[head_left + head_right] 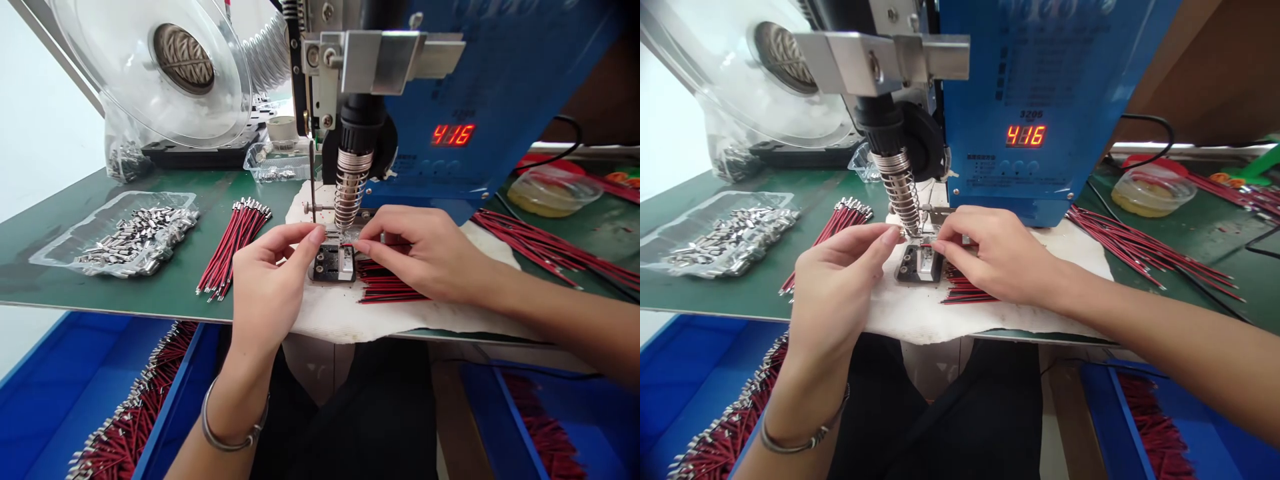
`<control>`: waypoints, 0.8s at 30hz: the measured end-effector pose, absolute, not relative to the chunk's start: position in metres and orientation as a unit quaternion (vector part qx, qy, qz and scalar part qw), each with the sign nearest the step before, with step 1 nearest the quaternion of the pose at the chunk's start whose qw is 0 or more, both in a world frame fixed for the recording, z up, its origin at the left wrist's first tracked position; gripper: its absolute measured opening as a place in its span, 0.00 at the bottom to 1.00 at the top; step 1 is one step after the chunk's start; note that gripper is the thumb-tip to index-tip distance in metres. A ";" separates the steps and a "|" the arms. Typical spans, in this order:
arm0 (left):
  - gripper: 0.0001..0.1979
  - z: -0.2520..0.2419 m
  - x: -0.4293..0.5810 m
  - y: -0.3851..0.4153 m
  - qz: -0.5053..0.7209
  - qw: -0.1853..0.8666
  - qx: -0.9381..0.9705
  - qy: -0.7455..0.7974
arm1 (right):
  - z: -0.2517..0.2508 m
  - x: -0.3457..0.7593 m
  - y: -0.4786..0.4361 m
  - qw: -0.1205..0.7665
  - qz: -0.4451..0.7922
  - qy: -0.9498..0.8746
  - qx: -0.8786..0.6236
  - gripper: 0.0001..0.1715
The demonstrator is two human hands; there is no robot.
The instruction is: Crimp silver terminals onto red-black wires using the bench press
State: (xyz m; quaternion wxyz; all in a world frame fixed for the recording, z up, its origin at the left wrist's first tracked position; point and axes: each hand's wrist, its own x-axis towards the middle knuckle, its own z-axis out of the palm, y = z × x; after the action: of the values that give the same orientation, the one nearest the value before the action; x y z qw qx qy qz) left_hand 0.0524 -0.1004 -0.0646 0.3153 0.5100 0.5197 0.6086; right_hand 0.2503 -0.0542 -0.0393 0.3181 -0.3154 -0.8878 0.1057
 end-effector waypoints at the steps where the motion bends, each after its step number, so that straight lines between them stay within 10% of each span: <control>1: 0.12 -0.065 0.052 -0.101 0.606 0.325 0.508 0.519 | -0.039 0.250 -0.054 0.319 0.107 -0.888 -0.314 0.09; 24: 0.12 -0.062 0.056 -0.101 0.548 0.317 0.536 0.557 | -0.040 0.250 -0.056 0.318 0.072 -0.885 -0.332 0.09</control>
State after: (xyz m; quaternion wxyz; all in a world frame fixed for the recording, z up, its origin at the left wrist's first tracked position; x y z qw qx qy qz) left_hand 0.0563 -0.1012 -0.0620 0.3173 0.5365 0.5575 0.5484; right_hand 0.2498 -0.0564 -0.0402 0.3182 -0.3320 -0.8851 0.0718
